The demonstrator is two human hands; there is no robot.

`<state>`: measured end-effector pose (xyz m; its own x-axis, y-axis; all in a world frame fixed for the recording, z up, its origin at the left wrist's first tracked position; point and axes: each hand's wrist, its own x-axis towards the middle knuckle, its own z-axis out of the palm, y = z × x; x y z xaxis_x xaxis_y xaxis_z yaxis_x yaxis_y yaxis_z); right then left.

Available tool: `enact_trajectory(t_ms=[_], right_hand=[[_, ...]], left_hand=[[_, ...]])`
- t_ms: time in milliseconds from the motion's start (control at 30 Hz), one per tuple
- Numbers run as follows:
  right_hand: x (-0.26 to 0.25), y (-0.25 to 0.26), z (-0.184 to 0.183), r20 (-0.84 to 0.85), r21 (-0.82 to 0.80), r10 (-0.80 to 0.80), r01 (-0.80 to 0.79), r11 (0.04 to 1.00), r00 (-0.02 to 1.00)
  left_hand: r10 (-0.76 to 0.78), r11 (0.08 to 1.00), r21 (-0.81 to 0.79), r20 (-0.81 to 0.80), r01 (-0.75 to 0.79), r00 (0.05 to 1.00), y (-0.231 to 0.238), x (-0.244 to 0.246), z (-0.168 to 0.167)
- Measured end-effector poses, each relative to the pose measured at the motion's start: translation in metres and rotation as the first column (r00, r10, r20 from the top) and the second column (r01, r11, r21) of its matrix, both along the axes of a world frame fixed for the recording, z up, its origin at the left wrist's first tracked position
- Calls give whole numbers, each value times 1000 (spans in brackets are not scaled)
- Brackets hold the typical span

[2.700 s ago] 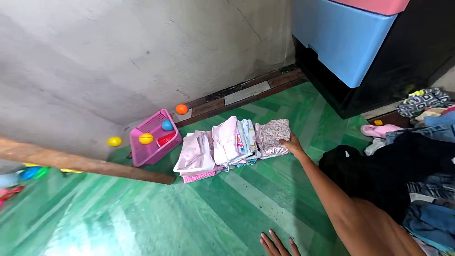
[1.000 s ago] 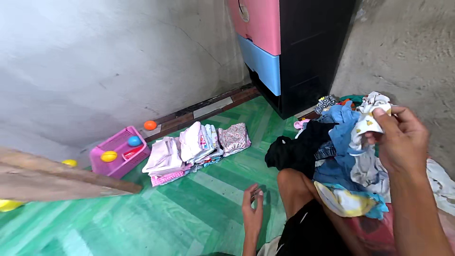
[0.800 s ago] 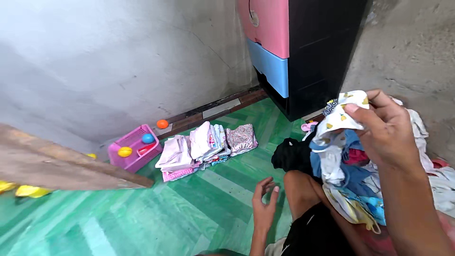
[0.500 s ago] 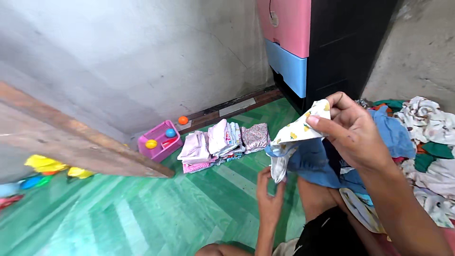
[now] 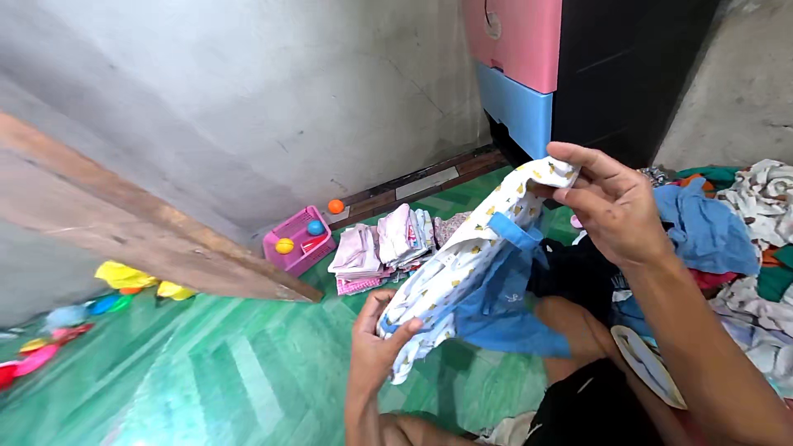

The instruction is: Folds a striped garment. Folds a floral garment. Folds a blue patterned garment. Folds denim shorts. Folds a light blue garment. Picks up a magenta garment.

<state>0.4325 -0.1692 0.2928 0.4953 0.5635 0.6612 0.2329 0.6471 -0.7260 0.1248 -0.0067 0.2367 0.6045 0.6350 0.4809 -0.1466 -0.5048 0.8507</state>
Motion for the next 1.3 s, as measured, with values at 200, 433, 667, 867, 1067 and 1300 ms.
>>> enact_trajectory(t_ms=[200, 433, 667, 867, 1067, 1300], right_hand=[[8, 3, -14, 167, -65, -237, 250, 966, 957], [1, 7, -29, 358, -355, -502, 612, 707, 787], [-82, 44, -40, 492, -170, -90, 197, 965, 866], [-80, 61, -64, 557, -310, 141, 46, 950, 819], [-66, 58, -62, 277, -457, 269, -120, 881, 922], [-68, 62, -60, 65, -480, 365, -292, 827, 929]], left_hand=[[-83, 993, 56, -294, 104, 952, 23, -52, 37], [55, 983, 176, -42, -47, 998, 20, -36, 42], [-26, 990, 134, -73, 35, 997, -10, 24, 38], [-27, 988, 148, -55, 35, 998, -3, 10, 31], [-146, 989, -29, -76, 144, 986, 7, -15, 28], [-229, 973, 28, -30, 230, 973, 13, -17, 26]])
